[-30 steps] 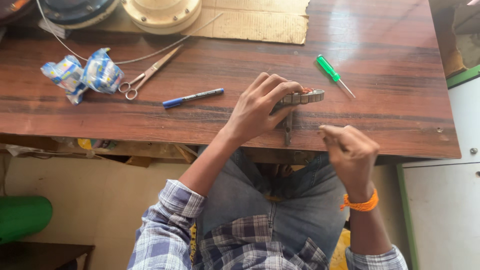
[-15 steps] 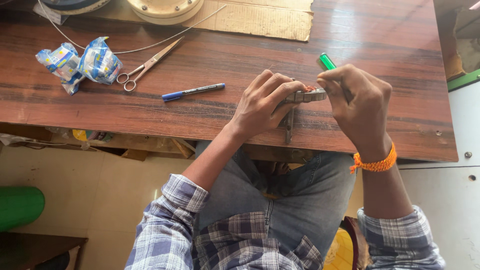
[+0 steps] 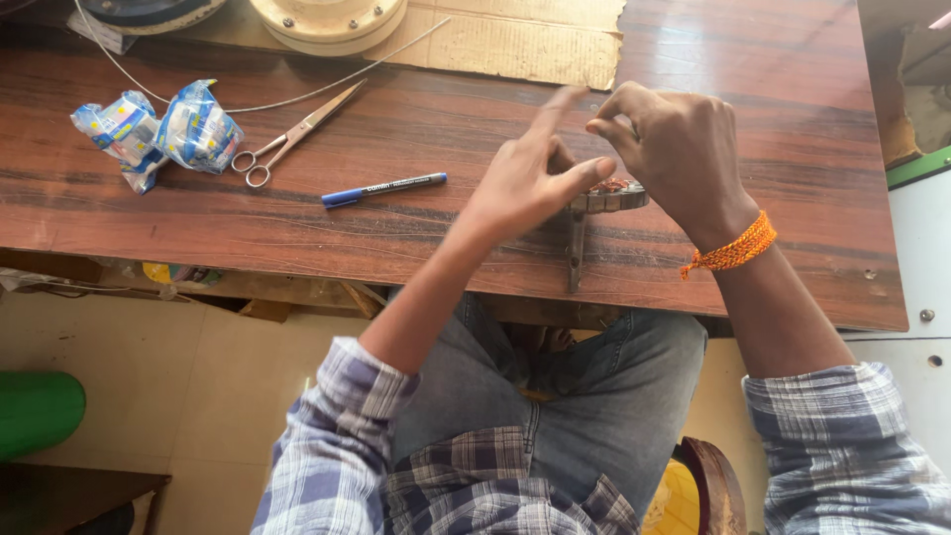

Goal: The person sits at a workbench and places small orange components one at a time into slots around a circular metal motor part, pressing each piece into position by hand. They occasionally rotate the part to reach unfilled slots and continue fitting pieces around its circumference.

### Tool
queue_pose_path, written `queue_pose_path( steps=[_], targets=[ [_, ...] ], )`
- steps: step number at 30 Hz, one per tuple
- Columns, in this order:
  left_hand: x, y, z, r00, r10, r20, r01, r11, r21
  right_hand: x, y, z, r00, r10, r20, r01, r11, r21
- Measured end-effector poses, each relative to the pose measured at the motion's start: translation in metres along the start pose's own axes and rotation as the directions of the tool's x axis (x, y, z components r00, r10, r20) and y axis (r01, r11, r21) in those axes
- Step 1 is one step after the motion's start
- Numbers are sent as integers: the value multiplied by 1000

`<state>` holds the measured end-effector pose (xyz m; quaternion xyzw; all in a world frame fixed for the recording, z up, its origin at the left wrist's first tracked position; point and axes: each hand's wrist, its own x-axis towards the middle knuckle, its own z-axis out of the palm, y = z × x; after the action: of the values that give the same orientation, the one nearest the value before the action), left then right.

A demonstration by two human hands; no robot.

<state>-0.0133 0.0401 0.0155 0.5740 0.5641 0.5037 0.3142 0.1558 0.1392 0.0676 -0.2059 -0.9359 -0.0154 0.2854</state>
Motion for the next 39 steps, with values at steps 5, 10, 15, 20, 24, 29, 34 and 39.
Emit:
queue_pose_path(
  steps=[5,10,15,20,24,29,34,39],
  targets=[
    [27,-15,-11,973,29,229,26,972,-233,-1,-7,-8,994,110,0,-109,990,88],
    [28,-13,-21,948,15,319,96,940,-328,-4,-13,-14,993,111,-26,-105,981,162],
    [32,1,-11,968,-16,252,24,999,-28,9,-18,-17,990,139,-5,-137,983,119],
    [29,-7,-21,963,13,271,35,984,-174,-7,-41,-32,914,330,237,-388,883,263],
    [23,-10,-39,927,203,315,-178,978,-106,-26,-65,-48,909,357,216,-415,827,381],
    [24,1,-46,878,202,435,-214,976,-21,-46,-92,-42,848,507,156,-529,794,300],
    [34,18,-48,842,147,518,-163,987,-15,-74,-105,-14,942,311,-124,-229,869,440],
    [42,22,-28,877,-83,473,-33,972,232,-106,-104,13,947,283,-153,-231,930,287]
  ],
)
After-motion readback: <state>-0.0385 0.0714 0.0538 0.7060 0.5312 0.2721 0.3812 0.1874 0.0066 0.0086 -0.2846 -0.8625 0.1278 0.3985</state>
